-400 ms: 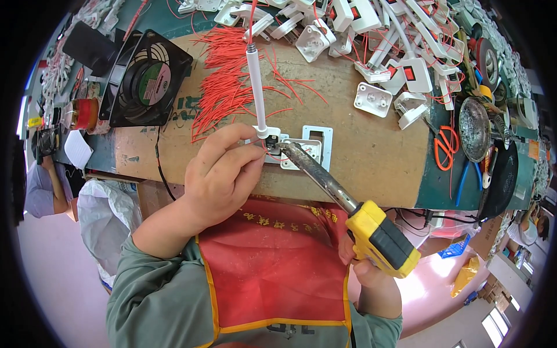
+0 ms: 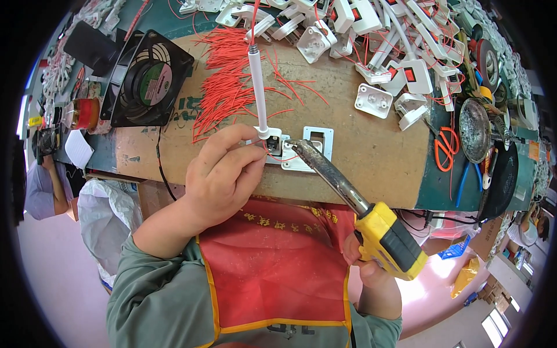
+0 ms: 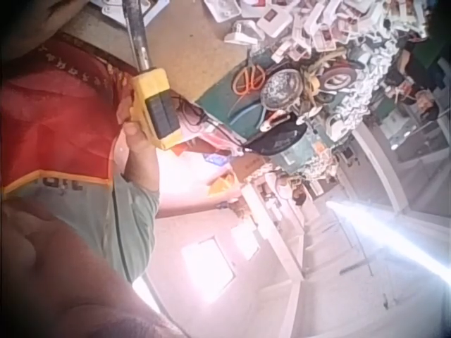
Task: Soldering wires onto small electrical switch components at a factory workbench.
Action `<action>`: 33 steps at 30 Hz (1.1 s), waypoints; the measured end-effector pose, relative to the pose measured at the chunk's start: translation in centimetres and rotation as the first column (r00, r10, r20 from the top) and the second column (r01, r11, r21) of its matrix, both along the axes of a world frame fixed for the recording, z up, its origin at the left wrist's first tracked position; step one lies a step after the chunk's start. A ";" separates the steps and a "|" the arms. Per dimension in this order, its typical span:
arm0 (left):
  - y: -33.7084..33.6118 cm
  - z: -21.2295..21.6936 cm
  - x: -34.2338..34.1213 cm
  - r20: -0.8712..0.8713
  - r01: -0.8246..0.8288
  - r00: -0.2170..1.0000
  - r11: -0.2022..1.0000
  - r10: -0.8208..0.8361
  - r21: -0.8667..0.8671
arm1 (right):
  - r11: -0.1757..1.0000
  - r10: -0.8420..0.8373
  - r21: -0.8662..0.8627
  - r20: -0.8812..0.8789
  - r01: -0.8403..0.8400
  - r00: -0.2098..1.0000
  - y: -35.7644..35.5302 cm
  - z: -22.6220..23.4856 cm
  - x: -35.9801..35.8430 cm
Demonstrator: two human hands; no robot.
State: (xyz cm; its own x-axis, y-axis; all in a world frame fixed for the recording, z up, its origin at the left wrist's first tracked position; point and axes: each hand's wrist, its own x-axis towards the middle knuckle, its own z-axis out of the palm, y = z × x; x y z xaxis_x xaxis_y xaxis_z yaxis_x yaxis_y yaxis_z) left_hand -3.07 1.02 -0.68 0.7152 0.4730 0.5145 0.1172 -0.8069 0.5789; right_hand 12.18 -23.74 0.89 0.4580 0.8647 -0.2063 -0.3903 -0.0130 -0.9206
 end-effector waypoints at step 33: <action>-1.4 -0.7 -1.3 -0.139 0.063 0.990 0.975 -0.033 0.215 | 0.999 -0.025 -0.022 -0.010 0.025 1.000 0.0 0.8 0.4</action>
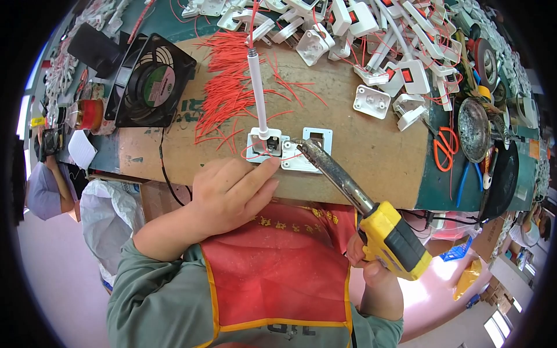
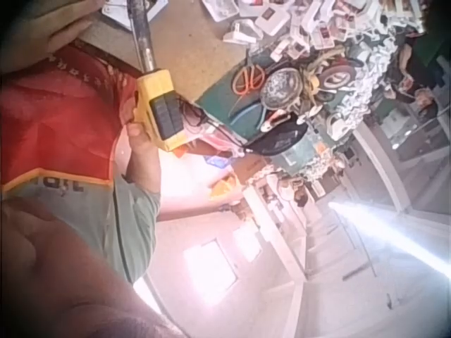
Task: Soldering wires onto small electrical switch components at a factory workbench.
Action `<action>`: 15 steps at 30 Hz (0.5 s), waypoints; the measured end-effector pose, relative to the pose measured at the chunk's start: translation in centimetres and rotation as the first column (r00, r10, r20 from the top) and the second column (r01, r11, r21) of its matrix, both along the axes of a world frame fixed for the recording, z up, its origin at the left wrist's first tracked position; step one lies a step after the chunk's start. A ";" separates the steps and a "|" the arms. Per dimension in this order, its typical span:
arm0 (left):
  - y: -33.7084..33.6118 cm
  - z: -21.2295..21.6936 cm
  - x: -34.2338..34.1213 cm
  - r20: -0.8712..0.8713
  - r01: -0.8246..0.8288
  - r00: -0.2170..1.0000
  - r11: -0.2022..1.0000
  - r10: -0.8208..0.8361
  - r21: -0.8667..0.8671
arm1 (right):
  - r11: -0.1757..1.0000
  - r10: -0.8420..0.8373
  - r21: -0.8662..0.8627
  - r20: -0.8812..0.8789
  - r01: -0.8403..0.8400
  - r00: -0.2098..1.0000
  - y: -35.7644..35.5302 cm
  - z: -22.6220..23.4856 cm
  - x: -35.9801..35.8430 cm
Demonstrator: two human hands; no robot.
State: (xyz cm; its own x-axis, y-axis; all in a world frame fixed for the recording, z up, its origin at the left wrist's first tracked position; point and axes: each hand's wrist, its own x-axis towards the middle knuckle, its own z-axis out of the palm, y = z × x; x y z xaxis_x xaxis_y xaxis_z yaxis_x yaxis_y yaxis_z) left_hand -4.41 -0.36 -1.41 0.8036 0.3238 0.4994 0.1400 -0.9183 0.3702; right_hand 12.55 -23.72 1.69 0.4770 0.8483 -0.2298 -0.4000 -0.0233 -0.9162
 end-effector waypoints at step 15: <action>1.3 0.7 -0.9 0.077 -0.095 0.992 0.994 0.099 -0.053 | 0.997 -0.039 0.060 -0.036 0.041 0.999 -0.7 -1.0 -0.1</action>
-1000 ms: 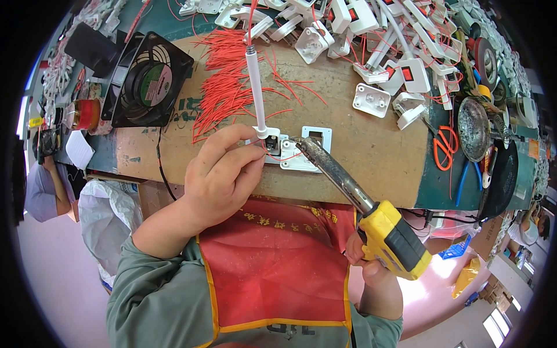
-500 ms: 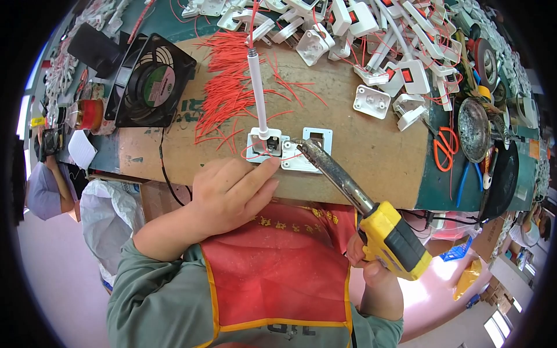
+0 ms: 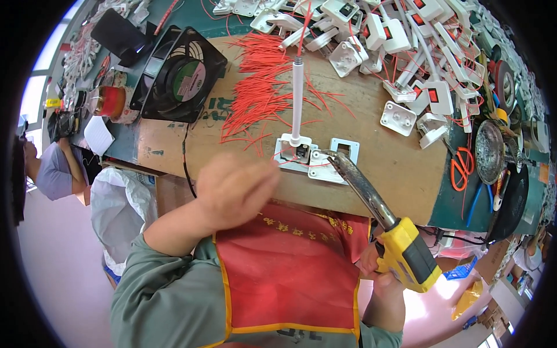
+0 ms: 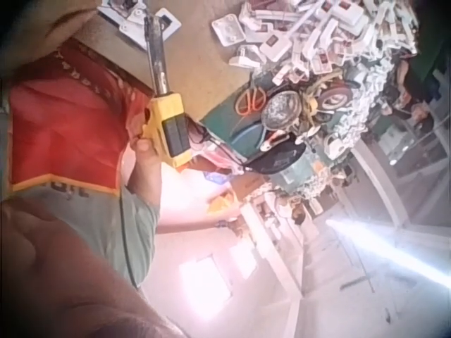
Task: Soldering wires onto small electrical switch components at a factory workbench.
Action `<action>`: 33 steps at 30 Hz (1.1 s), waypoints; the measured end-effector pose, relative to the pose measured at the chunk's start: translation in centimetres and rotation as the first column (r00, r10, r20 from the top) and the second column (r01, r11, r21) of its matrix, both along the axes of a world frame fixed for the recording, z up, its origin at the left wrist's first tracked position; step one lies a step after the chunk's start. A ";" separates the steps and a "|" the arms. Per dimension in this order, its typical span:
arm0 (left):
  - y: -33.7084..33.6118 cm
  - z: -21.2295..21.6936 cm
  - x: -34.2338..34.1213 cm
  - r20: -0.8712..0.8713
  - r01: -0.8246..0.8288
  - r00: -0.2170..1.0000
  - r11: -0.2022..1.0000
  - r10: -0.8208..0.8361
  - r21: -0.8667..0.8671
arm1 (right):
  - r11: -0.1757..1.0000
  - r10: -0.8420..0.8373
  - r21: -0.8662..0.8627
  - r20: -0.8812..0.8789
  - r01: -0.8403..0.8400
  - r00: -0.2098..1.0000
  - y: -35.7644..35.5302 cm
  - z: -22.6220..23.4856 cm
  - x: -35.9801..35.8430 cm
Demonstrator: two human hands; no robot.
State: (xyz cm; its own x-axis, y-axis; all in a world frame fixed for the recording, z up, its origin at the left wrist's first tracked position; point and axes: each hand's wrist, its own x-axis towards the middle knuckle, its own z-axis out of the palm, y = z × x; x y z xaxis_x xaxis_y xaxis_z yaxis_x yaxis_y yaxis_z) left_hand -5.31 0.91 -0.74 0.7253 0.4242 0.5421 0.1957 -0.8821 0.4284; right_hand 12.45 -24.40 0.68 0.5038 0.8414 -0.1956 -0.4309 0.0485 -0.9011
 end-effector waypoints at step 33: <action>-0.6 0.6 1.9 0.043 -0.001 0.999 1.000 0.002 -0.028 | 0.986 0.129 -0.100 -0.075 -0.136 0.989 -0.6 -0.9 -1.0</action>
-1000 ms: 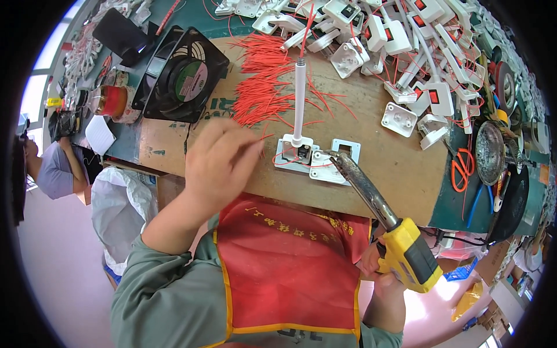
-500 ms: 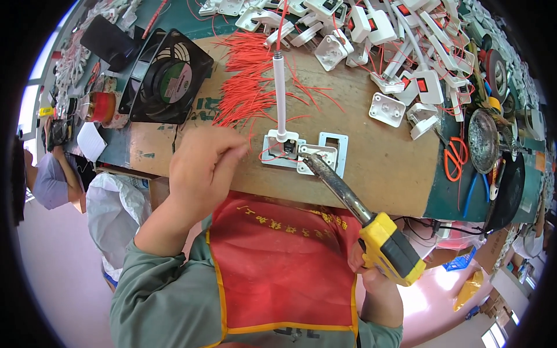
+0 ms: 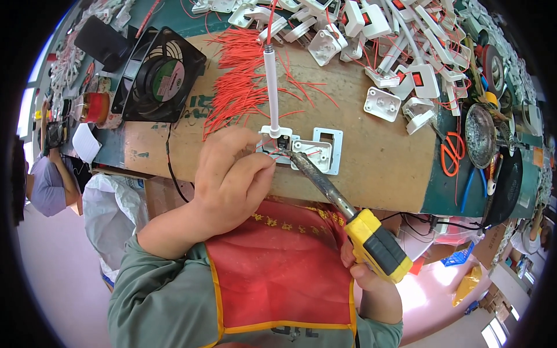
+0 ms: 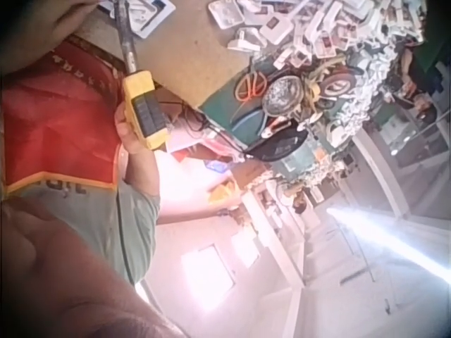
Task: Soldering wires onto small electrical switch components at a factory workbench.
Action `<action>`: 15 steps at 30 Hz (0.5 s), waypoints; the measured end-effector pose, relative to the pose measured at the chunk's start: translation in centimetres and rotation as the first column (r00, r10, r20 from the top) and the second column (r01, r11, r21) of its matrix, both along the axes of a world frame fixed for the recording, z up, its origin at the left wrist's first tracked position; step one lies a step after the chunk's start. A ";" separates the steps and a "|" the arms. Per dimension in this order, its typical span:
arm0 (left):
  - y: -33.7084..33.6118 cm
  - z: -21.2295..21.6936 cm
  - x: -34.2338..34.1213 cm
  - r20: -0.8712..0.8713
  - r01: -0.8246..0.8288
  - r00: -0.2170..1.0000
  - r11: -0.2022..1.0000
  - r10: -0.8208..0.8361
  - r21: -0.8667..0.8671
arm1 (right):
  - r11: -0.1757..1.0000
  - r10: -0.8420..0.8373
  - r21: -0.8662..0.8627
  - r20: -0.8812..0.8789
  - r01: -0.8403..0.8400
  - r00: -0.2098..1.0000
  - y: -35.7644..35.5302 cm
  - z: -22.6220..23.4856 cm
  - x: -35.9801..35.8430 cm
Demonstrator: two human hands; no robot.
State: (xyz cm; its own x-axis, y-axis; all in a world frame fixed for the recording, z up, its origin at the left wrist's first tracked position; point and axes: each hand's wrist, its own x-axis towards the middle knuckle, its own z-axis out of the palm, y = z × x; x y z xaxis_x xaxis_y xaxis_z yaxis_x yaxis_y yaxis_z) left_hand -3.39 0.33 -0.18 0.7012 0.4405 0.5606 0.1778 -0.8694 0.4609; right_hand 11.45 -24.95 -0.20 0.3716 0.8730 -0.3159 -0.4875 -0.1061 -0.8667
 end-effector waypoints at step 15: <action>-0.1 -0.5 0.5 0.024 0.024 0.999 1.000 -0.024 -0.007 | 1.000 0.008 -0.018 -0.046 -0.008 0.999 0.1 -0.5 0.0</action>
